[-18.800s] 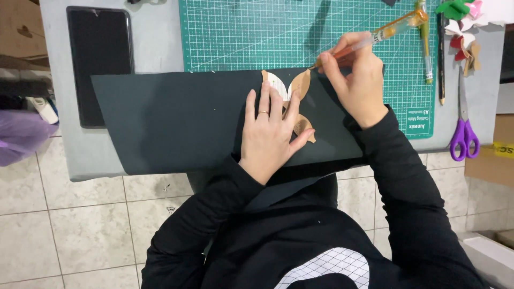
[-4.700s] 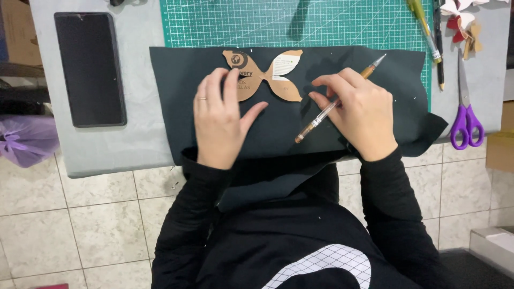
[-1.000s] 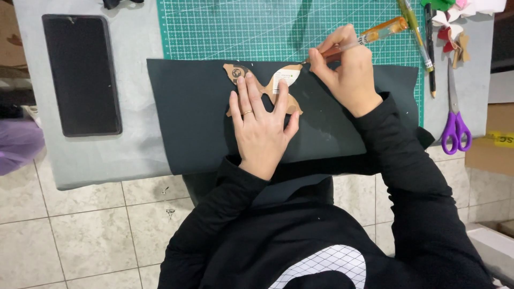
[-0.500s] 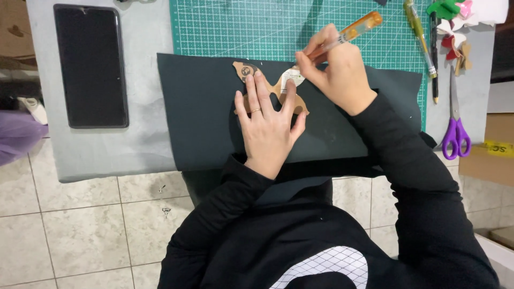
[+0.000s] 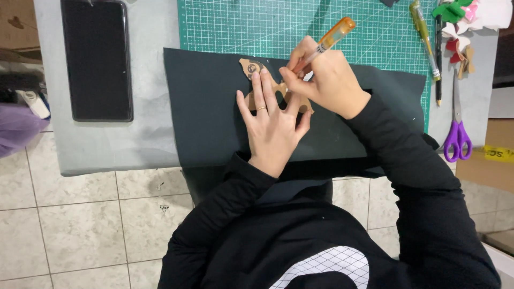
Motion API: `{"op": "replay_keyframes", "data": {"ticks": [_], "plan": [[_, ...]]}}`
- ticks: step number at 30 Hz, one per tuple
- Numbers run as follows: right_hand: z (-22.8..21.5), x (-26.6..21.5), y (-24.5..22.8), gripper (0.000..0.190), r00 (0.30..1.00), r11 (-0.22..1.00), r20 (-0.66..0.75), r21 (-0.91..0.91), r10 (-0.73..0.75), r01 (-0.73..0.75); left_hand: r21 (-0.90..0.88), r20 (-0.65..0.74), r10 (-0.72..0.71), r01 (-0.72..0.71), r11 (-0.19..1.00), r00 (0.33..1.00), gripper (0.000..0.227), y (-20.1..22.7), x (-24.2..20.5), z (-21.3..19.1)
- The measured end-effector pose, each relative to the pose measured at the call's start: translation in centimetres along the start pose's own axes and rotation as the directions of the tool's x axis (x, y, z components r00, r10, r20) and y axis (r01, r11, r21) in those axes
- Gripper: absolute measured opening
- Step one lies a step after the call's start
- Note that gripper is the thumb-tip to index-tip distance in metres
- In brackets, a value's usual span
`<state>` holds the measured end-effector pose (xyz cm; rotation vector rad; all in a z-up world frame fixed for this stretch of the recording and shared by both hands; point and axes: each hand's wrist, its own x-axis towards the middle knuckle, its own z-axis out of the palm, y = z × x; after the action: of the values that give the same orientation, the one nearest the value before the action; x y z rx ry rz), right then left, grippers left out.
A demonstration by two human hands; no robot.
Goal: Tracing a butterfly template onto a sheet of black material.
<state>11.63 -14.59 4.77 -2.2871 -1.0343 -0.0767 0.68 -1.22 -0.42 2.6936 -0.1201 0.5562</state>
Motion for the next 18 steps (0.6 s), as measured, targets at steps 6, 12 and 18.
{"op": "replay_keyframes", "data": {"ticks": [6,12,18], "plan": [[0.8,0.1,0.3,0.026,0.997,0.991,-0.008,0.113,0.075,-0.074,-0.016,-0.037,0.003,-0.004,1.0,0.999,0.052,0.0,-0.3,0.4],[1.6,1.3,1.1,0.028,0.998,0.995,-0.042,0.094,0.037,-0.033,-0.035,0.021,-0.024,0.024,0.999,1.0,0.051,0.0,-0.2,0.4],[2.4,3.3,1.5,0.025,0.995,0.999,-0.085,0.021,-0.047,0.049,-0.003,-0.006,0.0,0.0,1.0,1.0,0.064,-0.2,-0.2,0.3]]}}
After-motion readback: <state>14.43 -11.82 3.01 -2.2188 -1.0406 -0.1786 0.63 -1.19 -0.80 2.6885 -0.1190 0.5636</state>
